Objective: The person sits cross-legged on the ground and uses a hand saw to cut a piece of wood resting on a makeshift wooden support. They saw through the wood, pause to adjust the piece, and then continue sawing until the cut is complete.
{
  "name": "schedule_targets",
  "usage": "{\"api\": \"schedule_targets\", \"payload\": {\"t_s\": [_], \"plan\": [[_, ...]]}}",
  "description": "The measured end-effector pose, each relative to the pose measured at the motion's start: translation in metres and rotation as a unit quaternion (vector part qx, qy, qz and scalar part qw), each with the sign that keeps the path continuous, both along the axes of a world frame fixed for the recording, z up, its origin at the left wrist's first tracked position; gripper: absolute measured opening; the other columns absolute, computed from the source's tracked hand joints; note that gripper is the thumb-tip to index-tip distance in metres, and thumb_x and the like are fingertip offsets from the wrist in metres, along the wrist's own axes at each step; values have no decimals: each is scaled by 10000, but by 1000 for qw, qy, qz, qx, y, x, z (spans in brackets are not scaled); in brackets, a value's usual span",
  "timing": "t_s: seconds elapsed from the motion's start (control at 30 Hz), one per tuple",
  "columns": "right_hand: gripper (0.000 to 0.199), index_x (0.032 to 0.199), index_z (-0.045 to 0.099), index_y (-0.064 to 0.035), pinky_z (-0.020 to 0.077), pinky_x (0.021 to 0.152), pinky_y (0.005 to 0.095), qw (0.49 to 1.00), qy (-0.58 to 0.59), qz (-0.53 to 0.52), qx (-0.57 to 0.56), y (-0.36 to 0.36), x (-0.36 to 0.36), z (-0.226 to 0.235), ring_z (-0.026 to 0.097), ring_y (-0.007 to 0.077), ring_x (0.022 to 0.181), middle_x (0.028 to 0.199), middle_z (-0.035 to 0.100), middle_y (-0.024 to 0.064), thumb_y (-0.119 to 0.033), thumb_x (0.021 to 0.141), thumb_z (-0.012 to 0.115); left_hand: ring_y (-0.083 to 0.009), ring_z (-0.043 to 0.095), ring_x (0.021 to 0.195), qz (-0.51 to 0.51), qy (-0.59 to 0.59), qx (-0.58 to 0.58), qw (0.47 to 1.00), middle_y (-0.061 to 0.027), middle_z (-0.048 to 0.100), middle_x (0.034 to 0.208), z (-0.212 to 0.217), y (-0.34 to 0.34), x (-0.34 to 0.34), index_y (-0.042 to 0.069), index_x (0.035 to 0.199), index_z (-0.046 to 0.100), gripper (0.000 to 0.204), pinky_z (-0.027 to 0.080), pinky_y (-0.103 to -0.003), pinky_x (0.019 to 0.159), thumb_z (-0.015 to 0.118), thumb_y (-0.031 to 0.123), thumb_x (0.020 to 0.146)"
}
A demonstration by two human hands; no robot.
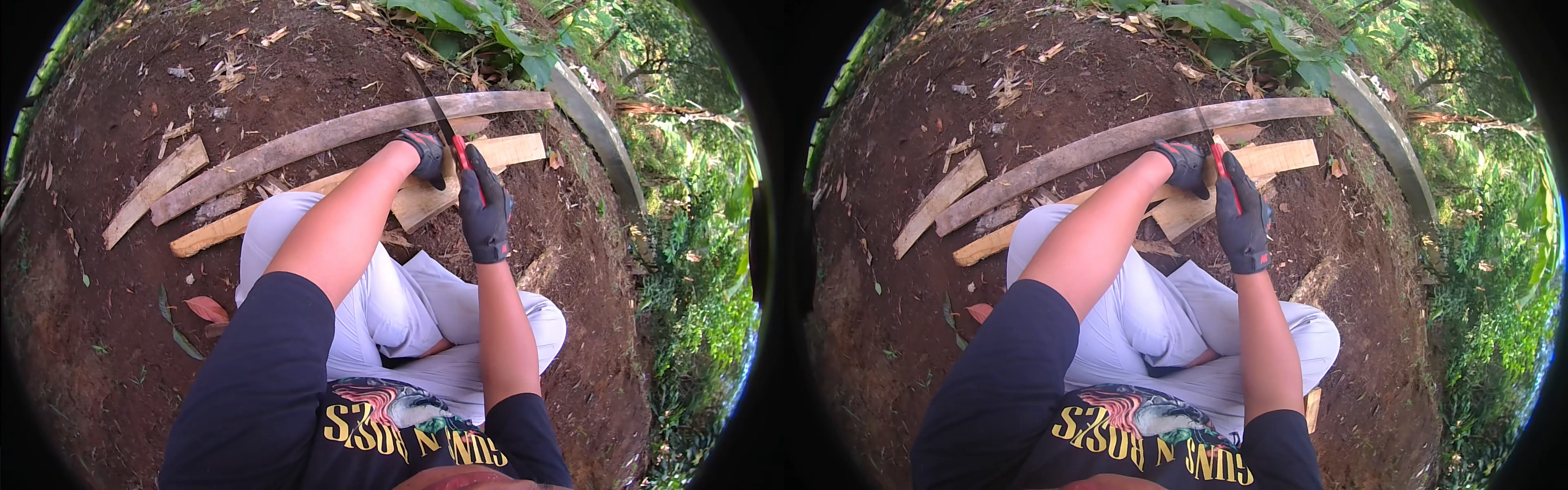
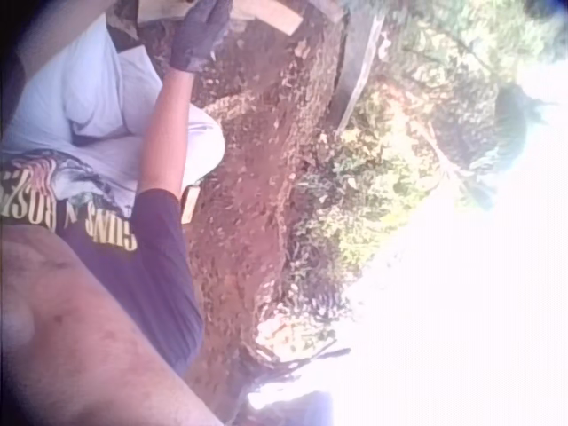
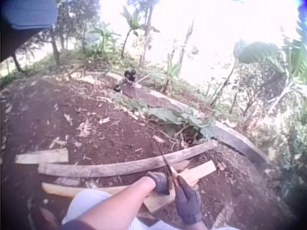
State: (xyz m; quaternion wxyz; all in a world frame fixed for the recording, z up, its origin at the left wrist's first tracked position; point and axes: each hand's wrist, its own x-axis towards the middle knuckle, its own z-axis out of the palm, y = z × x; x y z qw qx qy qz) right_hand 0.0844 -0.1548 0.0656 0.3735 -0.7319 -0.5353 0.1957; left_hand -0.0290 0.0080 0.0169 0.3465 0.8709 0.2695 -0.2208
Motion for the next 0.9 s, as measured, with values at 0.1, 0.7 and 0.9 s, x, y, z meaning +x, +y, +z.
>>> {"api": "schedule_targets", "payload": {"t_s": [0.1, 0.7, 0.9], "plan": [[389, 1413, 674, -35, 534, 1047, 395, 996, 87, -22, -24, 11, 10, -2, 713, 281, 1235, 1342, 731, 195, -177, 1058, 608, -347, 732, 1151, 0, -2, -8, 1000, -180, 758, 1254, -2, -1, 2, 57, 1221, 784, 763, 587, -460, 973, 793, 659, 753], [424, 1455, 639, -37, 560, 974, 400, 995, 5, -12, -103, -91, 0, 58, 742, 309, 1157, 1347, 716, 230, -180, 1064, 559, -336, 747, 1107, 7, 16, 9, 1000, -175, 773, 1213, -2, 2, -2, 36, 1180, 796, 748, 592, -445, 949, 801, 652, 756], [399, 1428, 668, -51, 549, 1014, 407, 1000, 7, 3, -9, 29, 3, -17, 719, 318, 1224, 1334, 726, 221, -210, 1071, 592, -318, 697, 1231, -13, 15, 2, 1000, -144, 748, 1302, 6, 2, 5, 129, 1278, 774, 757, 554, -438, 1046, 799, 683, 764]]}}
